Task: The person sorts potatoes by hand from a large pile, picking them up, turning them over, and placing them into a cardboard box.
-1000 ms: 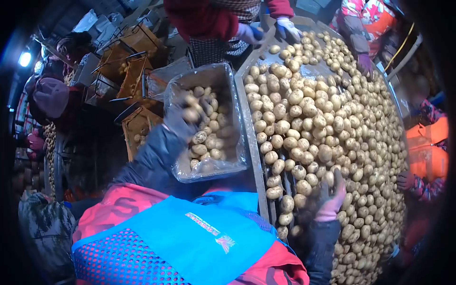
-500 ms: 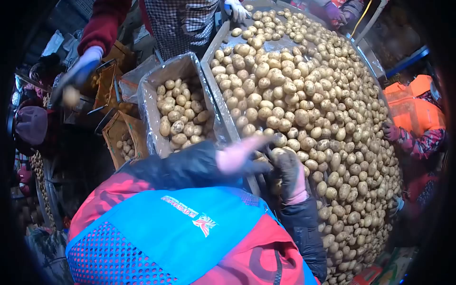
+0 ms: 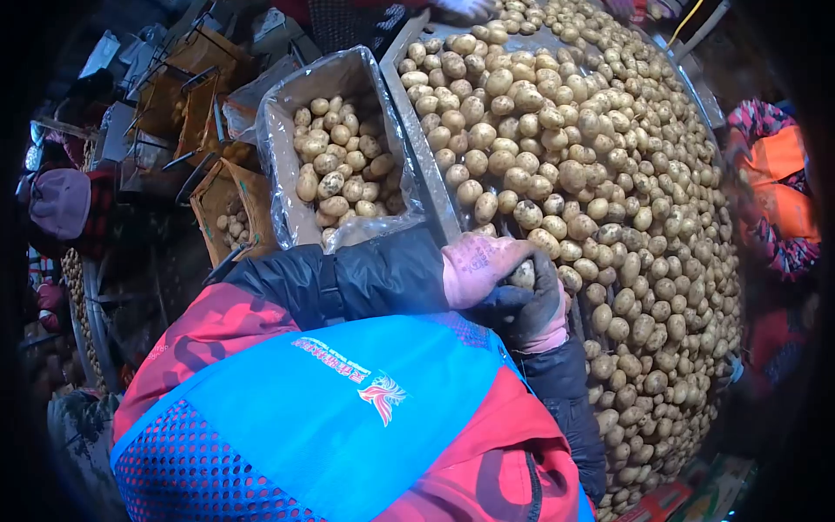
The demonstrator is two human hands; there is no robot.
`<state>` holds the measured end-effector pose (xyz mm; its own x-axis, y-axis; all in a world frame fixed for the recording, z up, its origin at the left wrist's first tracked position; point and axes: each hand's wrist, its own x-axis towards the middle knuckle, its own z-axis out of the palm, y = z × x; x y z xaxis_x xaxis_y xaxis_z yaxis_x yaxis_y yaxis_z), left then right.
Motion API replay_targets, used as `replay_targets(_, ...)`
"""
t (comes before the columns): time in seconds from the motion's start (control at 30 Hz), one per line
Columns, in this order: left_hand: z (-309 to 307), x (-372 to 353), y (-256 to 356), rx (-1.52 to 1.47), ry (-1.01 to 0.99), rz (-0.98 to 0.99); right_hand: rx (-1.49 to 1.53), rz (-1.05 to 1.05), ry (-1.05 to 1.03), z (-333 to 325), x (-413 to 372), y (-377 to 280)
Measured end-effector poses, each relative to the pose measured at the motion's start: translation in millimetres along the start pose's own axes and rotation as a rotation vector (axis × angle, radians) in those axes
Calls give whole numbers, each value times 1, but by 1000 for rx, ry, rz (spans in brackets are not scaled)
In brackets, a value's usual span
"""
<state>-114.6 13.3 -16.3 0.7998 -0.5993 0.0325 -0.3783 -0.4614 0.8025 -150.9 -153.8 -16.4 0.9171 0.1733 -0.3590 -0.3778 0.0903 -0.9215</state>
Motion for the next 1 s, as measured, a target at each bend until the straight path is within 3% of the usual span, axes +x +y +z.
replay_targets(0.03,0,-1,-2,12,23,15,-187,-191,-66,11,-8,-14)
replay_targets(0.13,-3,-10,-4,-49,58,10,-401,-266,-152,-2,1,-5)
replay_targets(0.17,-7,-11,-7,-100,48,1,317,169,-77,-24,24,37)
replay_targets(0.2,0,-15,-20,-127,194,115,315,169,-77,-30,24,33)
replay_targets(0.27,-44,-26,-17,4,341,88,841,106,-146,-37,21,19)
replay_targets(0.3,-65,-37,-37,192,373,-4,871,129,28,-54,23,13)
replay_targets(0.33,-93,-47,-64,381,403,-93,932,84,-18,-72,18,8)
replay_targets(0.37,-133,-53,-96,408,135,-372,868,38,9,-90,14,6)
replay_targets(0.4,-163,-80,-95,509,175,-350,805,-10,40,-102,9,5)
replay_targets(0.43,-169,-104,-155,912,132,-541,715,4,203,-105,1,1)
replay_targets(0.53,-173,-143,-213,1111,-260,-874,704,-15,270,-83,-21,10)
replay_targets(0.57,-166,-136,-221,1107,-255,-863,630,53,368,-54,-29,-2)
replay_targets(0.6,-158,-125,-227,1025,-235,-885,864,158,256,-60,-28,17)
replay_targets(0.67,-150,-106,-226,934,-222,-897,718,233,393,-27,-37,16)
replay_targets(0.73,-149,-93,-215,651,-71,-760,684,284,395,-19,-46,23)
replay_targets(0.8,-134,-57,-263,357,225,-821,658,322,395,-9,-46,26)
replay_targets(0.87,-135,-20,-306,379,317,-877,551,358,343,0,-42,21)
replay_targets(0.9,-143,-10,-320,376,373,-811,568,345,313,7,-39,20)
replay_targets(1.0,-177,-24,-327,255,455,-752,515,319,352,42,-34,13)
